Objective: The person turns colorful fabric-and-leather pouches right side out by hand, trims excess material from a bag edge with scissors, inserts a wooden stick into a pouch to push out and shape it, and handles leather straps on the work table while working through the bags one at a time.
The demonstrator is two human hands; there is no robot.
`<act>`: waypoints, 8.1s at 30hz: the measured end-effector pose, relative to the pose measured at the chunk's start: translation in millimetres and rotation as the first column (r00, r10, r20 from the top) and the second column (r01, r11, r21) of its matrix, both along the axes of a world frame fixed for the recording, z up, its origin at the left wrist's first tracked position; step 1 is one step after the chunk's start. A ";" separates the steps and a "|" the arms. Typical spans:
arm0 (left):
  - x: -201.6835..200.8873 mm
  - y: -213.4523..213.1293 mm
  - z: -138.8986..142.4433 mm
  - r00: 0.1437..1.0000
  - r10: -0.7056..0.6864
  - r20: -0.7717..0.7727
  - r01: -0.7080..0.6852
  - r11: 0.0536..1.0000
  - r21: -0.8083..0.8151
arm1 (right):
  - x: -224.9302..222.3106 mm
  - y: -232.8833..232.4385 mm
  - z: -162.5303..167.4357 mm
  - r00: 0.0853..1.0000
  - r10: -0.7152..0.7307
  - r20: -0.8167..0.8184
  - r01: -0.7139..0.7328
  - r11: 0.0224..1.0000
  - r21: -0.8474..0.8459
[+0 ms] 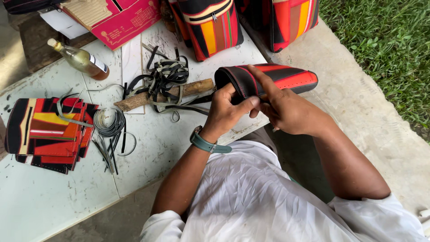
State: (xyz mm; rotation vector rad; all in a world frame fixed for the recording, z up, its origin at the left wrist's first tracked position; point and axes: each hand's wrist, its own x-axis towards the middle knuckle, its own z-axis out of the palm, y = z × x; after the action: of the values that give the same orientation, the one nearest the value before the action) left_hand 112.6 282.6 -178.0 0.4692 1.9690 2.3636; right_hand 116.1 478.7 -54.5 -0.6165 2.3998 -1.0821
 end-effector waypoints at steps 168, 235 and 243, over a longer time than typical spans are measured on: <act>14.5 -17.4 39.6 0.875 -0.034 -0.483 -0.460 0.249 -0.852 | -17.2 -13.4 -79.2 0.746 -0.264 -0.612 0.081 0.948 -0.309; -43.4 -34.9 66.3 0.765 -0.135 -0.630 -0.383 0.692 -0.612 | -75.4 63.8 -46.2 0.949 -0.208 -0.235 -0.049 0.643 -0.764; 1.9 17.7 50.8 0.700 0.084 -0.709 -0.497 0.770 -0.400 | -29.6 25.4 -33.5 0.974 -0.173 -0.146 0.030 0.735 -0.677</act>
State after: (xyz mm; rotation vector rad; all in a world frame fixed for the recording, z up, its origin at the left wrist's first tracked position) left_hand 114.5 300.3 -127.1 1.1221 3.1461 1.6608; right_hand 86.5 504.1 -88.0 -0.8595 2.1672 -2.0664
